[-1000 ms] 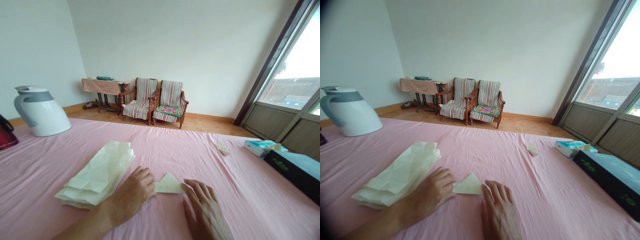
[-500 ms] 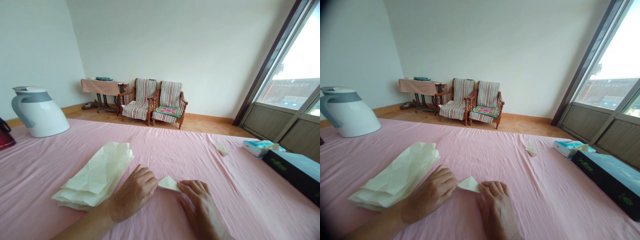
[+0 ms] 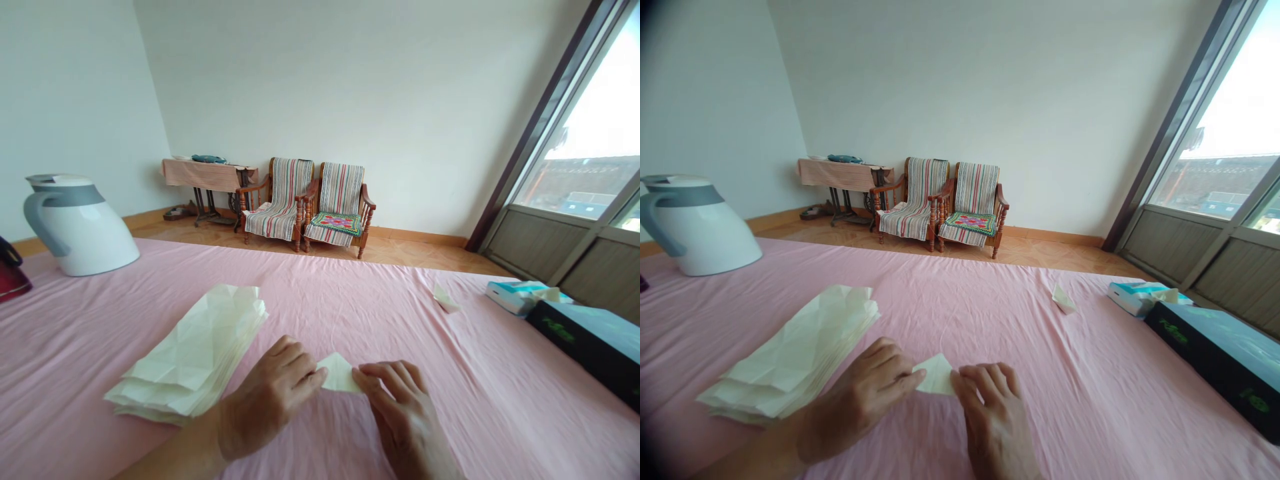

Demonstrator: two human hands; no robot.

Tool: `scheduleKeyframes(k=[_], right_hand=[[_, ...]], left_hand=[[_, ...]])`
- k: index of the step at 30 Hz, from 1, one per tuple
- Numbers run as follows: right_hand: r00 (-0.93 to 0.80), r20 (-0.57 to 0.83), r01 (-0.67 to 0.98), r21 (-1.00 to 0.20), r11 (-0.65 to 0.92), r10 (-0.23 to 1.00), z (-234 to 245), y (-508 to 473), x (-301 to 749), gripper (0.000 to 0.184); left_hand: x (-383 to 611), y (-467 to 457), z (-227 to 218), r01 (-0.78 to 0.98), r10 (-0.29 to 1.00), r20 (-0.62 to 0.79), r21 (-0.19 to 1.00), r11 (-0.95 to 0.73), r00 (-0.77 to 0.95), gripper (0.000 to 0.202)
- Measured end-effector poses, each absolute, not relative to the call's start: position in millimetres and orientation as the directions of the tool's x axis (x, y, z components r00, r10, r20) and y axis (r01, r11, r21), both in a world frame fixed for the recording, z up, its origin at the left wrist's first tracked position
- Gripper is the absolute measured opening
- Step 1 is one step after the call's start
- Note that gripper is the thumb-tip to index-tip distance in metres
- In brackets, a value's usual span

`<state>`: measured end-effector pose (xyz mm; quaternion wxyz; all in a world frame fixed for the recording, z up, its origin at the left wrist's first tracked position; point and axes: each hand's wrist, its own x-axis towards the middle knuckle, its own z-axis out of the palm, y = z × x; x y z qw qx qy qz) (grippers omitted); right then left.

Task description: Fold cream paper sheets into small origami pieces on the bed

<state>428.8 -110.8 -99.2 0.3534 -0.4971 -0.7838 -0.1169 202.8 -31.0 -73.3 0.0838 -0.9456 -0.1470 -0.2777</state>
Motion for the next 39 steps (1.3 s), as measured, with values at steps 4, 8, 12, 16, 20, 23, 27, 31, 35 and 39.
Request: scheduleKeyframes(k=[4, 8, 12, 16, 20, 23, 27, 31, 35, 39], right_hand=[[-0.236, 0.581, 0.906, -0.159, 0.393, 0.779, -112, -106, 432, 0.050], [-0.146, 0.515, 0.894, -0.297, 0.335, 0.845, -118, -106, 431, 0.061], [-0.147, 0.532, 0.859, -0.350, 0.374, 0.834, -114, -109, 431, 0.057], [-0.145, 0.561, 0.864, -0.330, 0.380, 0.815, -113, -107, 430, 0.059], [-0.130, 0.569, 0.860, -0.343, 0.378, 0.812, -118, -104, 428, 0.057], [-0.139, 0.544, 0.855, -0.356, 0.378, 0.827, -118, -104, 428, 0.051], [-0.165, 0.554, 0.844, -0.348, 0.407, 0.816, -113, -106, 428, 0.028], [-0.154, 0.598, 0.817, -0.371, 0.442, 0.786, -106, -109, 424, 0.017], [-0.168, 0.614, 0.824, -0.343, 0.452, 0.771, -100, -115, 421, 0.008], [-0.203, 0.566, 0.821, -0.346, 0.454, 0.799, -103, -117, 423, 0.013]], left_hand=[[203, -30, -74, 0.335, 0.238, 0.471, -0.132, -0.933, 0.849, 0.022], [203, -29, -69, 0.387, 0.420, 0.355, 0.165, -0.907, 0.835, 0.041], [202, -28, -68, 0.432, 0.532, 0.284, 0.345, -0.833, 0.798, 0.060], [203, -27, -75, 0.442, 0.559, 0.286, 0.383, -0.811, 0.778, 0.065], [205, -28, -80, 0.400, 0.531, 0.322, 0.393, -0.828, 0.784, 0.064], [205, -28, -80, 0.384, 0.511, 0.347, 0.372, -0.845, 0.787, 0.060], [207, -30, -76, 0.384, 0.495, 0.316, 0.353, -0.853, 0.809, 0.033], [207, -31, -72, 0.318, 0.439, 0.315, 0.370, -0.873, 0.841, 0.009], [205, -31, -72, 0.295, 0.411, 0.294, 0.368, -0.882, 0.863, 0.009], [205, -30, -73, 0.277, 0.362, 0.292, 0.295, -0.915, 0.885, 0.009]])
